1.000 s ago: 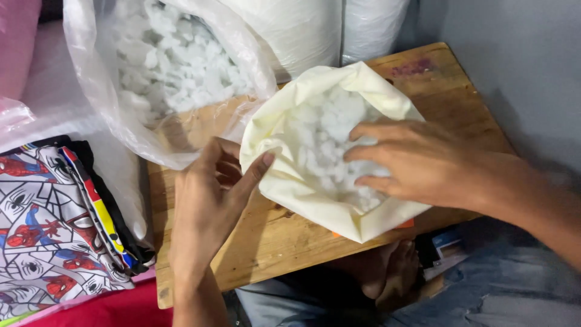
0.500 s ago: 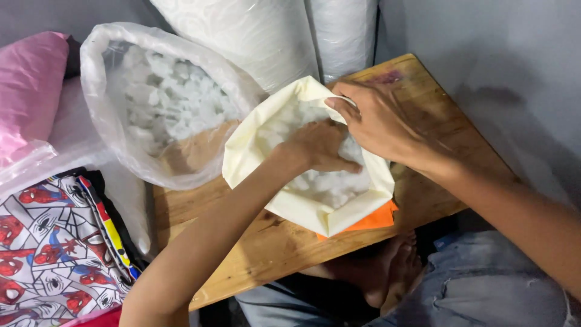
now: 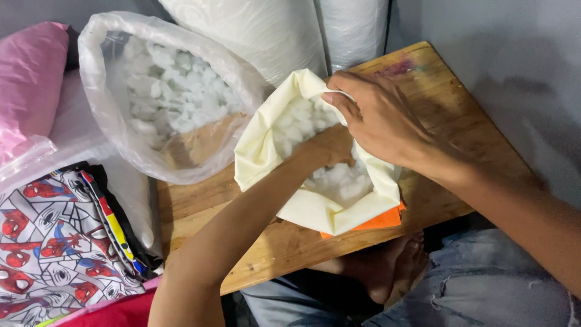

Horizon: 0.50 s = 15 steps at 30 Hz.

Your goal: The person takes handfuls of white cotton from a plastic bag and places them into a cream-colored pillowcase. They repeatedly fluff and distribute the cotton inside the case by hand to fill it evenly.

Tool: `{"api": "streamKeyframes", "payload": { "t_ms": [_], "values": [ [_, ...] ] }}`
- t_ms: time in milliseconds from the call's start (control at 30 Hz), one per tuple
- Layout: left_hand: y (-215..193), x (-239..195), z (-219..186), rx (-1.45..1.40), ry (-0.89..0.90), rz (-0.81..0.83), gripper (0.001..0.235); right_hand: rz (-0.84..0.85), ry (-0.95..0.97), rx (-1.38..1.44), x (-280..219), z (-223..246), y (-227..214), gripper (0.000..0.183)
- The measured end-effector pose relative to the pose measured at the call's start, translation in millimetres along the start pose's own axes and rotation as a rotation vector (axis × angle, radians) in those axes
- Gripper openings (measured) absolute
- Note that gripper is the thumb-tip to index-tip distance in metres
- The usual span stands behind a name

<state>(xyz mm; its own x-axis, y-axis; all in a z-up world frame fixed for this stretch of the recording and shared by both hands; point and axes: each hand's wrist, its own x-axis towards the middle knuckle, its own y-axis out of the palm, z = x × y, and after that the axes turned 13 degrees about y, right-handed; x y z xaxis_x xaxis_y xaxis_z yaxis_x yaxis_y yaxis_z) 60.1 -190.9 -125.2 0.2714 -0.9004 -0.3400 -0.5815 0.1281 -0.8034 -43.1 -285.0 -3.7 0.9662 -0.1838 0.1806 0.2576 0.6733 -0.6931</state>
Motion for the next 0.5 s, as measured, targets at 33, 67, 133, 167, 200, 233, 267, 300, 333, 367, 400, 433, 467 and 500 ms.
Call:
{"api": "streamKeyframes", "payload": {
  "t_ms": [33,67,133,167,200,233,267,300,333,367,400,433,467,500],
  "values": [
    [-7,-8,-9,-0.002,0.001,0.002,0.044,0.001,0.003,-0.001,0,2,0,0.018],
    [-15,-16,-19,0.058,0.040,0.011,0.044,0.005,0.000,-0.004,0,4,0,0.019],
    [-9,-15,-17,0.116,0.073,0.010,0.043,0.014,-0.013,-0.011,-2,6,-1,0.019],
    [2,-4,-5,0.168,0.053,0.001,0.044,0.013,-0.006,-0.047,-2,6,-1,0.018],
    [11,7,7,0.220,0.032,-0.009,0.046,0.011,0.001,-0.082,-2,6,-1,0.017],
    [6,-4,-2,0.227,0.033,-0.016,0.046,0.004,-0.005,-0.084,-1,5,-1,0.017],
    [0,-15,-11,0.238,0.061,-0.040,0.049,-0.001,0.002,-0.096,0,3,-2,0.017],
    [-4,-27,-19,0.248,0.086,-0.063,0.053,-0.003,0.007,-0.106,1,2,-1,0.018],
    [-11,-37,-30,0.254,0.083,-0.069,0.053,-0.007,-0.001,-0.106,2,-4,-1,0.018],
    [-17,-47,-41,0.305,0.041,-0.101,0.065,-0.038,-0.014,-0.155,3,-9,-1,0.018],
    [-23,-57,-51,0.355,-0.001,-0.132,0.077,-0.069,-0.027,-0.203,5,-15,0,0.019],
    [-35,-75,-64,0.364,-0.003,-0.134,0.077,-0.076,-0.032,-0.200,7,-18,-2,0.019],
    [-46,-92,-77,0.371,-0.031,-0.186,0.074,-0.089,-0.024,-0.235,9,-21,-4,0.018],
    [-54,-109,-91,0.371,-0.057,-0.231,0.071,-0.096,-0.009,-0.270,8,-25,-5,0.019]
  ]
}}
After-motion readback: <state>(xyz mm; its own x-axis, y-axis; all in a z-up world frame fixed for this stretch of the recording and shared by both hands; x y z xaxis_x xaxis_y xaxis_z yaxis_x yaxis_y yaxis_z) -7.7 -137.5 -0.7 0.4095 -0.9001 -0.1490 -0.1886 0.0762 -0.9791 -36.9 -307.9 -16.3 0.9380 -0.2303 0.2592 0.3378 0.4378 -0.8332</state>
